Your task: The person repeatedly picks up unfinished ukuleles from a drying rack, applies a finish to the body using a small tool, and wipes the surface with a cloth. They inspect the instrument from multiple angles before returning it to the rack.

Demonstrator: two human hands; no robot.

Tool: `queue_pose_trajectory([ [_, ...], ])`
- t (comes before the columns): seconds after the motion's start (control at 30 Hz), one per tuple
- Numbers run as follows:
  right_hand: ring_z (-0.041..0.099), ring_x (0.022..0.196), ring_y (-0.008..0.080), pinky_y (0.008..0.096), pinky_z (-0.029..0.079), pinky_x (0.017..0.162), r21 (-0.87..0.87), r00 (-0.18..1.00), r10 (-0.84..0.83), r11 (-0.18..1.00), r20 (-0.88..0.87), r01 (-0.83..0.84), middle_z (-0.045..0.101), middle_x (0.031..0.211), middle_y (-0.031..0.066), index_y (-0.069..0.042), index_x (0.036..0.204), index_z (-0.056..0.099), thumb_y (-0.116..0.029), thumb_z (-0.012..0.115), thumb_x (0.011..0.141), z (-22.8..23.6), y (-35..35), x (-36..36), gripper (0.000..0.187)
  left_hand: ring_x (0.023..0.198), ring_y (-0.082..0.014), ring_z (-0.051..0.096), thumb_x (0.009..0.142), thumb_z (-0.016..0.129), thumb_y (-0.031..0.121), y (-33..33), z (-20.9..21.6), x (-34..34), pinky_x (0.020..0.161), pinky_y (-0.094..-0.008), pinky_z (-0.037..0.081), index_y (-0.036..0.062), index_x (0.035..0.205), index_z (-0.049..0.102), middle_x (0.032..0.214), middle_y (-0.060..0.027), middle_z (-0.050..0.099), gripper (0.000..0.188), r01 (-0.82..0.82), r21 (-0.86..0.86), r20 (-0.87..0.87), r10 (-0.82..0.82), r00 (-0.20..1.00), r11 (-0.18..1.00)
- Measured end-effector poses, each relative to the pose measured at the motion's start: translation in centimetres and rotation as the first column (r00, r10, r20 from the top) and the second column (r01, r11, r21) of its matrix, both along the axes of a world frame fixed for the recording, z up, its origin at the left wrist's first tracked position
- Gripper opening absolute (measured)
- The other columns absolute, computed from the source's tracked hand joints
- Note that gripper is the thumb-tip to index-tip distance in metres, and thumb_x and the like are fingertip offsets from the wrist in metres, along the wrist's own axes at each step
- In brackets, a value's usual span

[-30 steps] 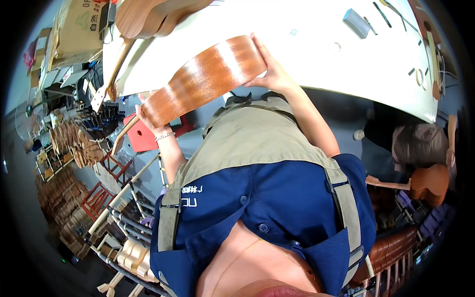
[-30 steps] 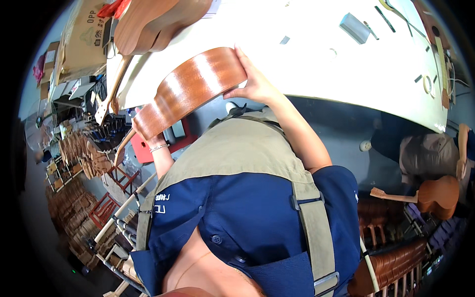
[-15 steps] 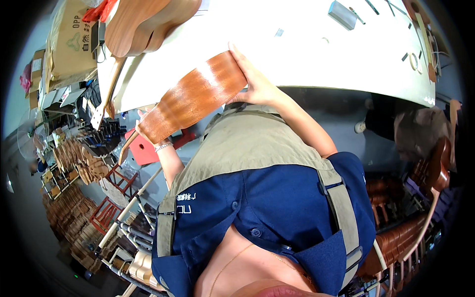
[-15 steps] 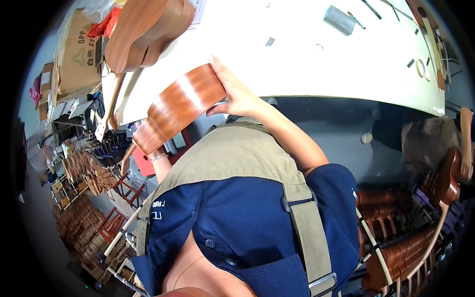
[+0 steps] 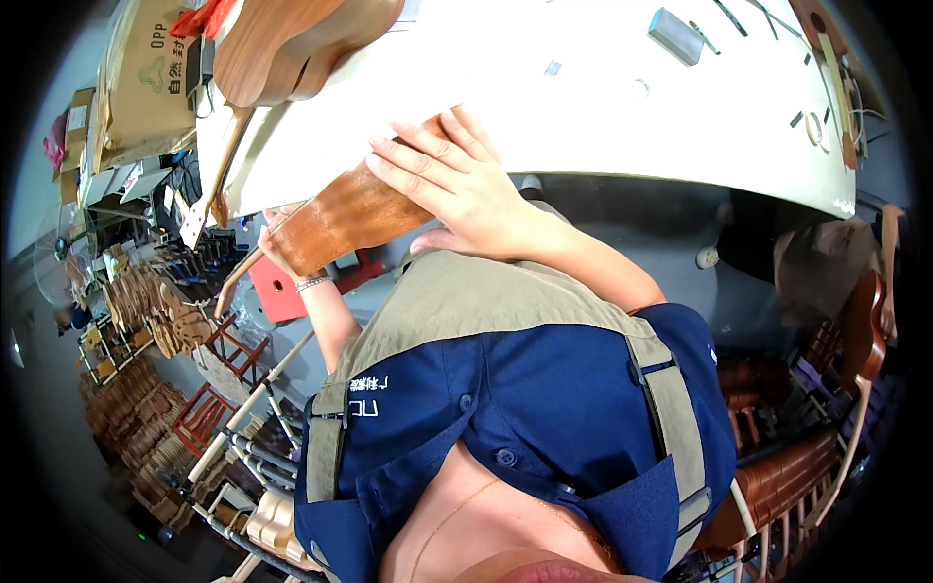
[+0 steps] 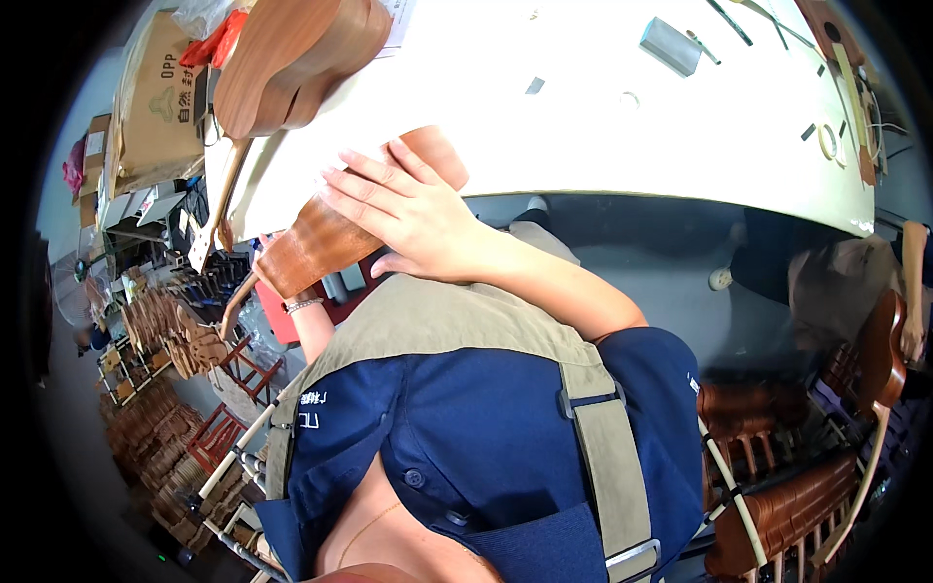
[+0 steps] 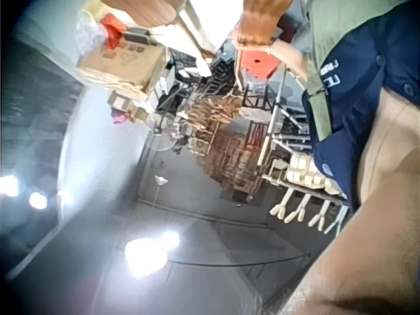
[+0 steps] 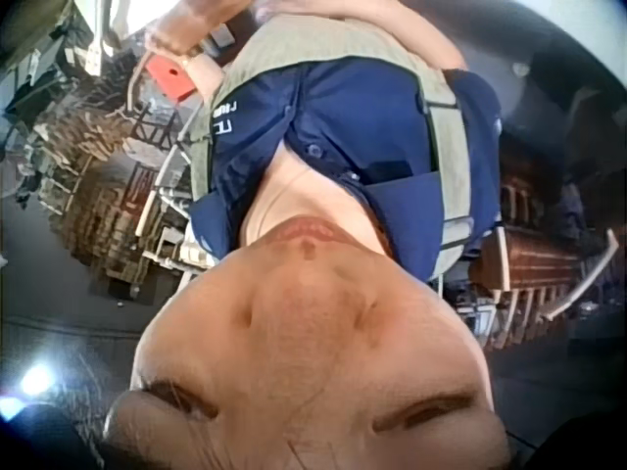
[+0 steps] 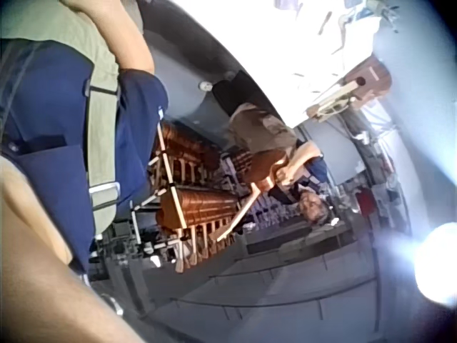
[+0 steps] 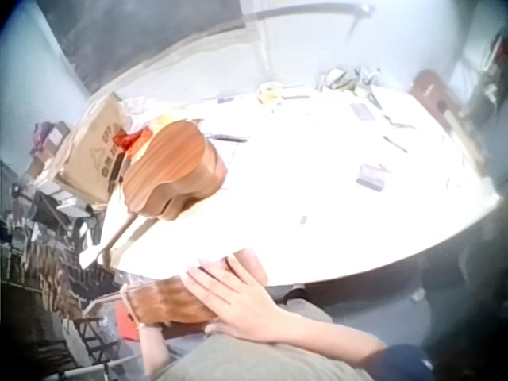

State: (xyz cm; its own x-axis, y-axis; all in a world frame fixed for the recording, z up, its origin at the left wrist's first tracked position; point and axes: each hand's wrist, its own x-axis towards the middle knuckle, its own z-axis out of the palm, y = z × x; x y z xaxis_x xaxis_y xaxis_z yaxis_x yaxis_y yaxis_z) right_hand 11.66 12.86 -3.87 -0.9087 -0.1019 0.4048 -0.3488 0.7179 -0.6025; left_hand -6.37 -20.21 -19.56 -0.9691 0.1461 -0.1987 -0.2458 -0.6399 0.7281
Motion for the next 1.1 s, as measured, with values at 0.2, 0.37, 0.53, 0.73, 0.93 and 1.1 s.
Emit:
queue_pose_trajectory([
  [0.2, 0.019, 0.128, 0.0305, 0.0383, 0.015, 0.104, -0.642, 0.975, -0.008, 0.751, 0.221, 0.152, 0.021, 0.136, 0.0187, -0.003, 0.134, 0.016, -0.031, 0.077, 0.056, -10.6, 2.1, -0.3, 0.102, 0.062, -0.0153, 0.045, 0.084, 0.042, 0.019, -1.1, -3.7, -0.7, 0.073, -0.0326, 0.041, 0.006, 0.077, 0.046, 0.059, -0.0022, 0.043, 0.015, -0.074, -0.794, -0.267, -0.238, 0.934, 0.603],
  [0.37, 0.019, 0.127, 0.0308, 0.0346, 0.019, 0.103, -0.621, 0.969, -0.042, 0.761, 0.242, 0.188, 0.018, 0.137, 0.021, -0.001, 0.134, 0.011, -0.028, 0.078, 0.055, -10.9, 1.2, 0.5, 0.107, 0.055, -0.0151, 0.047, 0.084, 0.041, 0.016, -1.9, -5.8, 0.0, 0.064, -0.0317, 0.041, 0.0086, 0.065, 0.045, 0.052, -0.0005, 0.042, 0.021, -0.514, -0.854, -0.416, -0.496, 0.762, -0.075],
  [0.53, 0.02, 0.127, 0.0298, 0.0352, 0.02, 0.103, -0.611, 0.97, -0.019, 0.774, 0.242, 0.167, 0.018, 0.137, 0.0194, -0.002, 0.134, 0.012, -0.027, 0.078, 0.057, -10.2, 1.2, 0.0, 0.105, 0.062, -0.0139, 0.046, 0.083, 0.041, 0.018, -0.6, -4.0, 2.5, 0.072, -0.0312, 0.04, 0.0065, 0.081, 0.043, 0.059, -0.0002, 0.043, 0.012, -0.042, -0.134, 0.105, 0.056, 0.993, 0.99],
  [0.73, 0.022, 0.126, 0.0317, 0.0354, 0.023, 0.102, -0.571, 0.971, -0.069, 0.798, 0.231, 0.192, 0.02, 0.136, 0.0208, -0.001, 0.133, 0.013, -0.021, 0.081, 0.051, -9.2, 1.6, -0.1, 0.108, 0.071, -0.0124, 0.045, 0.083, 0.041, 0.02, -0.6, -3.1, 1.1, 0.081, -0.0305, 0.038, 0.0039, 0.101, 0.041, 0.068, 0.0003, 0.045, 0.024, -0.078, 0.279, 0.151, 0.037, 0.988, 0.957],
  [0.93, 0.023, 0.126, 0.0306, 0.0349, 0.024, 0.102, -0.576, 0.968, -0.086, 0.79, 0.235, 0.21, 0.019, 0.136, 0.0197, -0.002, 0.134, 0.011, -0.017, 0.082, 0.049, -7.8, 2.2, -0.1, 0.111, 0.082, -0.0167, 0.045, 0.077, 0.05, 0.023, -2.1, -2.5, -0.7, 0.086, -0.0344, 0.038, 0.0047, 0.12, 0.027, 0.077, -0.0009, 0.048, 0.052, 0.0, -0.207, -0.103, -0.022, 0.994, 0.978],
  [1.1, 0.021, 0.127, 0.0294, 0.0349, 0.024, 0.102, -0.582, 0.965, -0.12, 0.777, 0.235, 0.239, 0.016, 0.138, 0.017, -0.004, 0.135, 0.009, -0.016, 0.082, 0.048, -6.7, 2.8, 0.3, 0.113, 0.081, -0.0202, 0.05, 0.075, 0.053, 0.025, 4.7, 6.0, 1.7, 0.081, -0.0369, 0.042, 0.0064, 0.125, 0.022, 0.081, -0.0029, 0.052, 0.062, -0.085, 0.024, 0.095, 0.082, 0.992, 0.996],
])
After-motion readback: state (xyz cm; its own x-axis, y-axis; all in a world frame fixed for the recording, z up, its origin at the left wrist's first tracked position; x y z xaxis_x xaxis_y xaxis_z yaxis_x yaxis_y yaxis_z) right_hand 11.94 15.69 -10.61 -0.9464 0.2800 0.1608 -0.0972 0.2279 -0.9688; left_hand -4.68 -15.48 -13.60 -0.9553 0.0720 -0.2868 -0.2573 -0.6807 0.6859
